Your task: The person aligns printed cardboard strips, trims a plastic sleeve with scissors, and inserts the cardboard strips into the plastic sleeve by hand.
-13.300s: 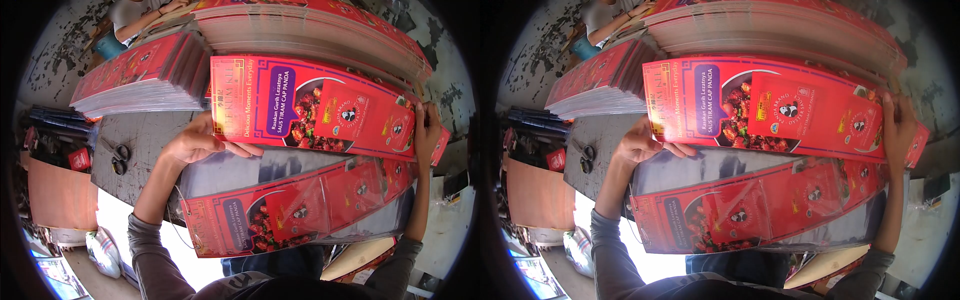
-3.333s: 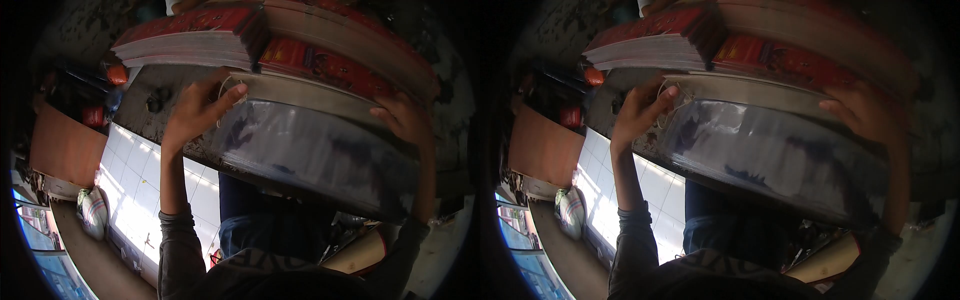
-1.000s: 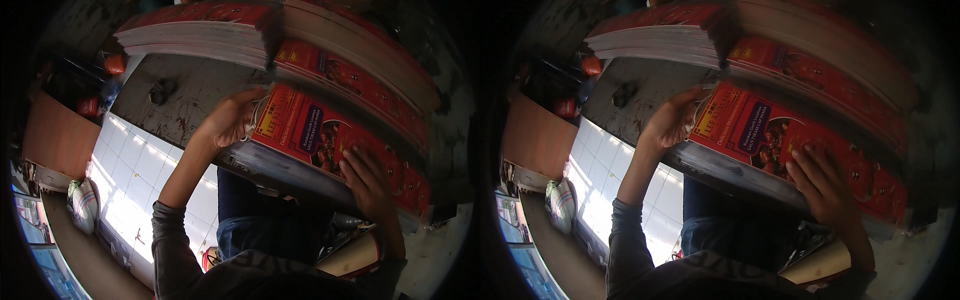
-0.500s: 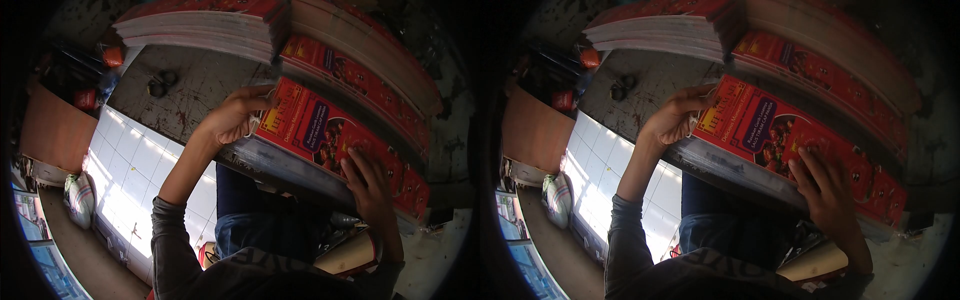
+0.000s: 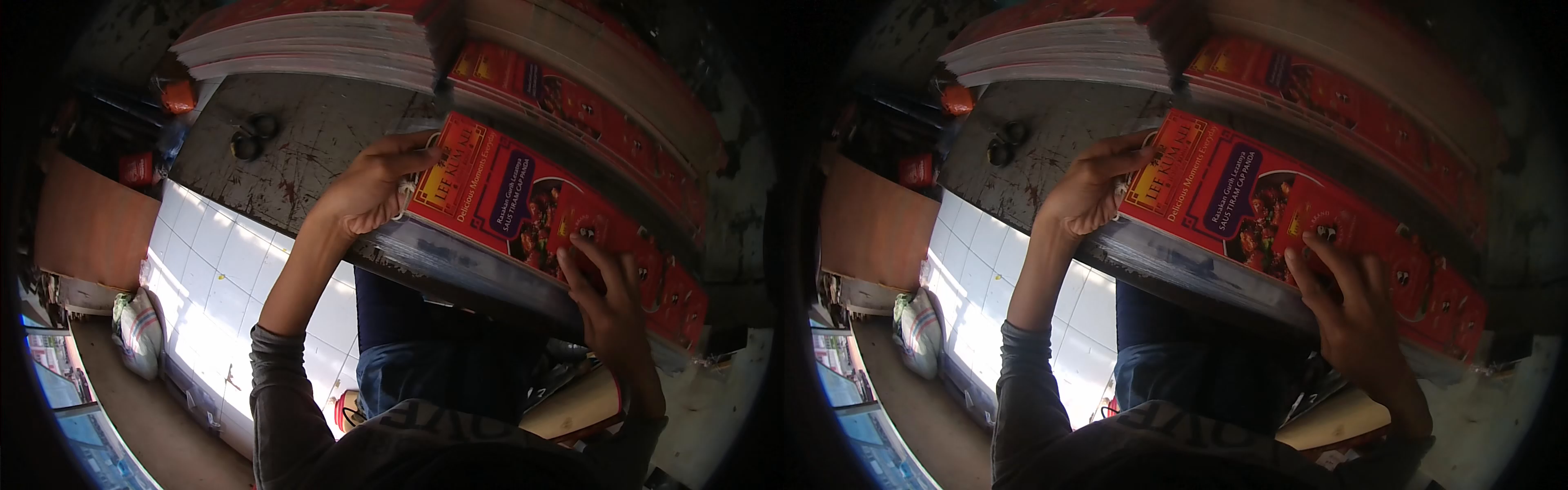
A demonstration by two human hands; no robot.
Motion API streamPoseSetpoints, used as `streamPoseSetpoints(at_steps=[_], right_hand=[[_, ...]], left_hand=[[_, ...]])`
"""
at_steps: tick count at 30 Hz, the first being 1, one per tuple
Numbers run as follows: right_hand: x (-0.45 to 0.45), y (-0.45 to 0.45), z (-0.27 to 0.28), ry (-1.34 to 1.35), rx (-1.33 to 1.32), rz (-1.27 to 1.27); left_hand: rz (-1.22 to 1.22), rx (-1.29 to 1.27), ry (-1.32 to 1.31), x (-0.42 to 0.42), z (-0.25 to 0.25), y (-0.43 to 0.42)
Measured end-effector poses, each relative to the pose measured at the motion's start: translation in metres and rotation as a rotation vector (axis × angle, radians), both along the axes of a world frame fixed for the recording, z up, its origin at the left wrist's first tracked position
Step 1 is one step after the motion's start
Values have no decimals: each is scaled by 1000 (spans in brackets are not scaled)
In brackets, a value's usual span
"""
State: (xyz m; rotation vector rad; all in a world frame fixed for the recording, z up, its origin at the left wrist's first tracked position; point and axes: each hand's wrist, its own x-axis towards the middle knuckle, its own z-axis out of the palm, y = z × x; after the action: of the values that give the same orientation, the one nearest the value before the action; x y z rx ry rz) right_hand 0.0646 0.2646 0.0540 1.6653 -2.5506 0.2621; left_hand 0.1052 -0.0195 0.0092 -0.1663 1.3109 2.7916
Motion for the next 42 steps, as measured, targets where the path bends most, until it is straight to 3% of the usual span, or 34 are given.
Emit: streamPoseSetpoints(at_steps=[24, 42], right_hand=[[9, -4, -7, -149, -147, -83], [0, -1, -12, -232, -290, -87]], left_hand=[[15, -26, 13, 2, -1, 0], [61, -226, -17, 4, 0, 2]])
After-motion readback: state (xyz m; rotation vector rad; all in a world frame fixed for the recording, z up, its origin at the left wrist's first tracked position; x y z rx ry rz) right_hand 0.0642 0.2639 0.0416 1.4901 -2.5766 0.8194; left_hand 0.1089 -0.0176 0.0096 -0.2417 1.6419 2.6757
